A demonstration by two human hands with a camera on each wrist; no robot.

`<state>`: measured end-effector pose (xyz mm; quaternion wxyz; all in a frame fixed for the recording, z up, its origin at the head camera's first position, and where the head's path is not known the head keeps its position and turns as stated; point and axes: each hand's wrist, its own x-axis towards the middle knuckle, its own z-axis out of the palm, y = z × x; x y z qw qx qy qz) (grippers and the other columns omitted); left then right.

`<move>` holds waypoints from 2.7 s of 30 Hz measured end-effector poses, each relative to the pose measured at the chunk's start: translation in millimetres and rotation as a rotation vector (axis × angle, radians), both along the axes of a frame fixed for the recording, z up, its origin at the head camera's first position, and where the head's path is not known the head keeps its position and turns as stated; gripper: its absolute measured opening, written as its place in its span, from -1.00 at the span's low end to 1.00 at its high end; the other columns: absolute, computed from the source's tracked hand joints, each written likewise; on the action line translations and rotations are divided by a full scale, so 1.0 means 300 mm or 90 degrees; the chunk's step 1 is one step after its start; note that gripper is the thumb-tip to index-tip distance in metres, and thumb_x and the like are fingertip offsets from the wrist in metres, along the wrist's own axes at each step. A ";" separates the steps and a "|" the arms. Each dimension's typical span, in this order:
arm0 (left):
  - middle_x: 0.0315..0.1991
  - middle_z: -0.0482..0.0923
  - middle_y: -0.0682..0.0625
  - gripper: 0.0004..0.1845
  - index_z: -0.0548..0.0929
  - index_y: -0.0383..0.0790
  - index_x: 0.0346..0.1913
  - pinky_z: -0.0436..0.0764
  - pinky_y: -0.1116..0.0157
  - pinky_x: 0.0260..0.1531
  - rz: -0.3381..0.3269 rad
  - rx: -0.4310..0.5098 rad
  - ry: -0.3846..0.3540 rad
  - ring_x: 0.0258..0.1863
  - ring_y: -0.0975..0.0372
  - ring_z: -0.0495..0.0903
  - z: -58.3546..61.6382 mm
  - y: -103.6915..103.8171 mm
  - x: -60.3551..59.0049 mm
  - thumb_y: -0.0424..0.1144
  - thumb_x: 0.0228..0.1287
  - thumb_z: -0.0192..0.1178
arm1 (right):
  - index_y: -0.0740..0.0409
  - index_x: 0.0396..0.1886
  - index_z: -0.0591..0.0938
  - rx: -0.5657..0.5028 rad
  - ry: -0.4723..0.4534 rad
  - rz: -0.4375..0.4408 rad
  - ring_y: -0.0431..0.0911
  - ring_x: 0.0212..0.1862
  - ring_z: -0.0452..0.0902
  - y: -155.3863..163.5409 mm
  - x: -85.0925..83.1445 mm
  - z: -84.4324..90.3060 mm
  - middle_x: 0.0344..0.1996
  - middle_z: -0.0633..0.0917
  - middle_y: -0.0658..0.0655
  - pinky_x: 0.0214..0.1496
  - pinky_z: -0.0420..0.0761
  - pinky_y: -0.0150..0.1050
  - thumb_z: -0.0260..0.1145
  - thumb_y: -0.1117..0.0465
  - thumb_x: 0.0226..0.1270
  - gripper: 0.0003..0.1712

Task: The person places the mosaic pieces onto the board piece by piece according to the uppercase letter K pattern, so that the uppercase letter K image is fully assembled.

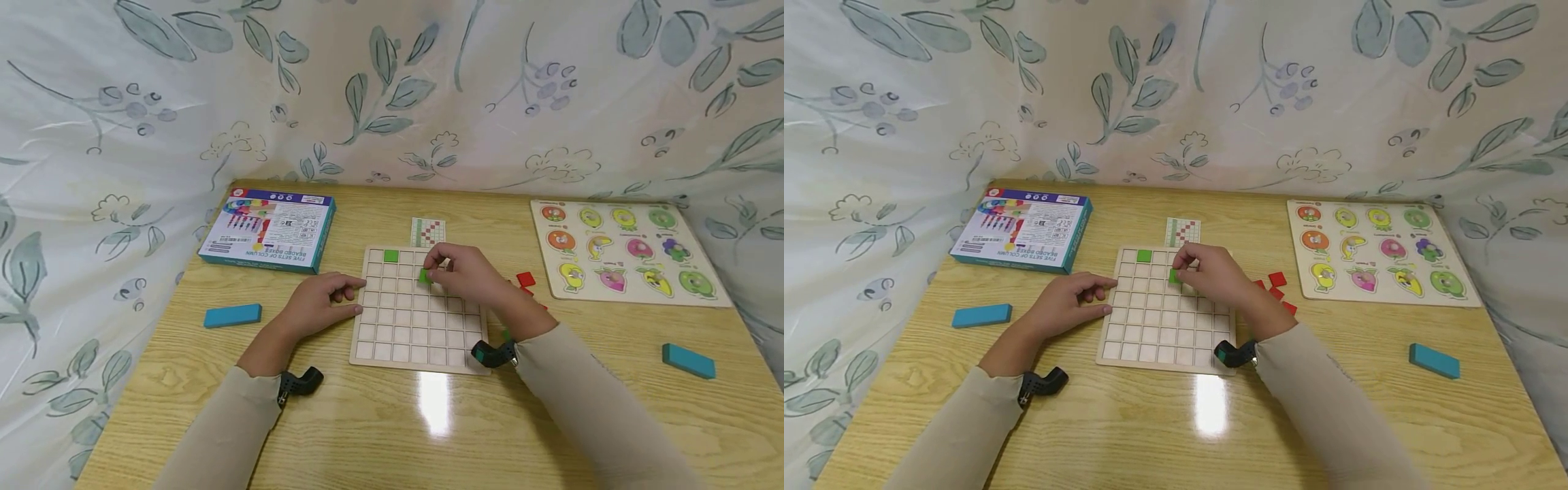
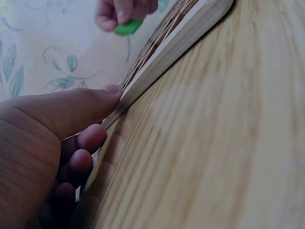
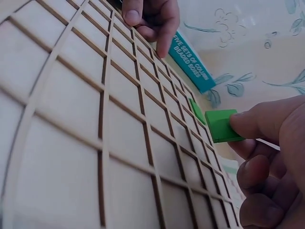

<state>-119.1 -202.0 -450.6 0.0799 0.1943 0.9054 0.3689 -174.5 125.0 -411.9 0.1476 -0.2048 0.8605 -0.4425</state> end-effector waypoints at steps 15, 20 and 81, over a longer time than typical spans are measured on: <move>-0.21 0.63 0.17 -0.55 0.76 -0.09 0.27 0.51 0.19 -0.15 -0.001 0.010 0.007 -0.27 0.22 0.51 -0.001 0.002 -0.003 -0.16 0.35 0.53 | 0.09 -0.11 0.72 -0.009 0.021 0.018 -0.09 -0.40 0.46 -0.164 -0.060 -0.037 -0.16 0.72 0.03 -0.25 0.49 -0.17 0.39 0.26 0.53 -0.96; -0.21 0.62 0.17 -0.55 0.76 -0.08 0.27 0.51 0.19 -0.15 0.000 0.011 0.007 -0.26 0.22 0.51 -0.004 0.003 -0.002 -0.16 0.35 0.53 | 0.06 -0.10 0.71 -0.003 0.018 0.011 -0.10 -0.42 0.45 -0.196 -0.067 -0.050 -0.15 0.73 0.01 -0.26 0.48 -0.18 0.38 0.25 0.55 -0.96; -0.21 0.62 0.17 -0.54 0.76 -0.08 0.28 0.49 0.18 -0.15 0.007 0.002 0.005 -0.26 0.21 0.50 0.002 0.004 0.003 -0.14 0.35 0.52 | 0.06 0.15 0.82 0.080 0.099 -0.009 0.05 0.07 0.68 -0.158 0.011 -0.040 0.08 0.75 0.07 0.37 0.51 0.06 0.50 0.13 0.44 -0.67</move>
